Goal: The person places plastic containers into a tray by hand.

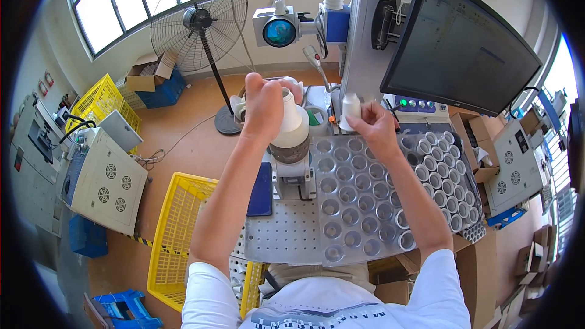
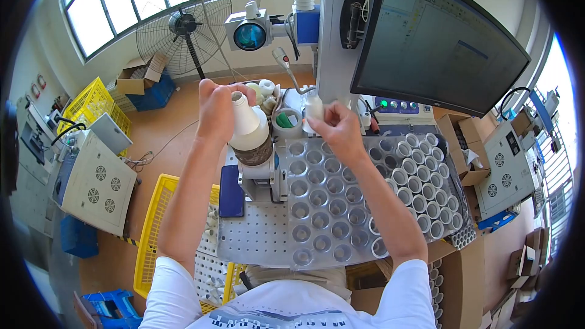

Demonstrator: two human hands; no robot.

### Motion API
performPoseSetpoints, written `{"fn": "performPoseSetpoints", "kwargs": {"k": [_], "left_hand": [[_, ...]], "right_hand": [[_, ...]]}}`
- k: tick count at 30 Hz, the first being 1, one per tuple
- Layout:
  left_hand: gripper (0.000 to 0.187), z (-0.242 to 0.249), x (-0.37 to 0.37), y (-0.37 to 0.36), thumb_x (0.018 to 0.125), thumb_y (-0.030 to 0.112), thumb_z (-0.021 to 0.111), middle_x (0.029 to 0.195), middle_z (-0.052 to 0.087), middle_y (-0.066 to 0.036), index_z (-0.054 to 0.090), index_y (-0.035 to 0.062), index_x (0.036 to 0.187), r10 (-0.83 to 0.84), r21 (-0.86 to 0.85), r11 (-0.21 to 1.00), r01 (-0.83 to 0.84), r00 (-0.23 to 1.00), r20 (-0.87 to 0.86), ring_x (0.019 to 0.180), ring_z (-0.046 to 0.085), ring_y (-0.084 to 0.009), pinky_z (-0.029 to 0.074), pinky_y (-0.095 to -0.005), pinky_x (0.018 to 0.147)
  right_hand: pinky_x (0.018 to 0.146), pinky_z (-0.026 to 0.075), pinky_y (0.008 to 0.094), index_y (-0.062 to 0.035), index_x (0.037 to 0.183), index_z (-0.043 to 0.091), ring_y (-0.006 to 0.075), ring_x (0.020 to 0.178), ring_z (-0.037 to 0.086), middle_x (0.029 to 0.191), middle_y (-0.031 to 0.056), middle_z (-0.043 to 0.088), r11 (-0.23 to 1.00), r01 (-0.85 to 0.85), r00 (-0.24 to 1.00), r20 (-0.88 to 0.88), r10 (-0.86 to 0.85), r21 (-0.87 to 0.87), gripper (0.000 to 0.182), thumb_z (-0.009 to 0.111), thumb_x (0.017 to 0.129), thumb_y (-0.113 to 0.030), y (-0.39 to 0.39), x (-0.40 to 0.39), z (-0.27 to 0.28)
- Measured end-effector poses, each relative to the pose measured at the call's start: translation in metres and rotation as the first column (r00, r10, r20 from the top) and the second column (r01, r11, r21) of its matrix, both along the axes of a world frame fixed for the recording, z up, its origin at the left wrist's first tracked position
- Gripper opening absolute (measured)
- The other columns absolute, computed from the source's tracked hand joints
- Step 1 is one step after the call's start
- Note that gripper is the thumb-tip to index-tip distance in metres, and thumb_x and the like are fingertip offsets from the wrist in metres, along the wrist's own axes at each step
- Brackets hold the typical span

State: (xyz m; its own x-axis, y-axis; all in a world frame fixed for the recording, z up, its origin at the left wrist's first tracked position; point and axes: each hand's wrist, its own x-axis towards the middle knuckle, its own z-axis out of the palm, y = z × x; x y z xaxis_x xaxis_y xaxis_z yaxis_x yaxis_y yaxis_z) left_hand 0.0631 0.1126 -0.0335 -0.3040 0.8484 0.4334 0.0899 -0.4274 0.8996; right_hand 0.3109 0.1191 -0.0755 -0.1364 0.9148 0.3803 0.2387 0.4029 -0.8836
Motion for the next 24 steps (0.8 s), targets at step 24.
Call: {"fn": "performPoseSetpoints", "kwargs": {"k": [24], "left_hand": [[0.024,-0.249,-0.288,-0.244,0.076,0.009,0.041,0.077,0.064,-0.012,0.059,-0.0072,0.076,0.715,-0.267,0.601,-0.753,0.656,-0.243,0.073,0.060,-0.0249,0.049,-0.0367,0.078]], "right_hand": [[0.089,0.050,0.0394,-0.0003,0.102,0.064,0.0248,0.096,0.067,0.106,0.0154,0.069,0.998,0.024,0.863,0.505,0.007,-0.055,0.031,0.071,0.085,-0.024,-0.032,0.102,-0.006]]}}
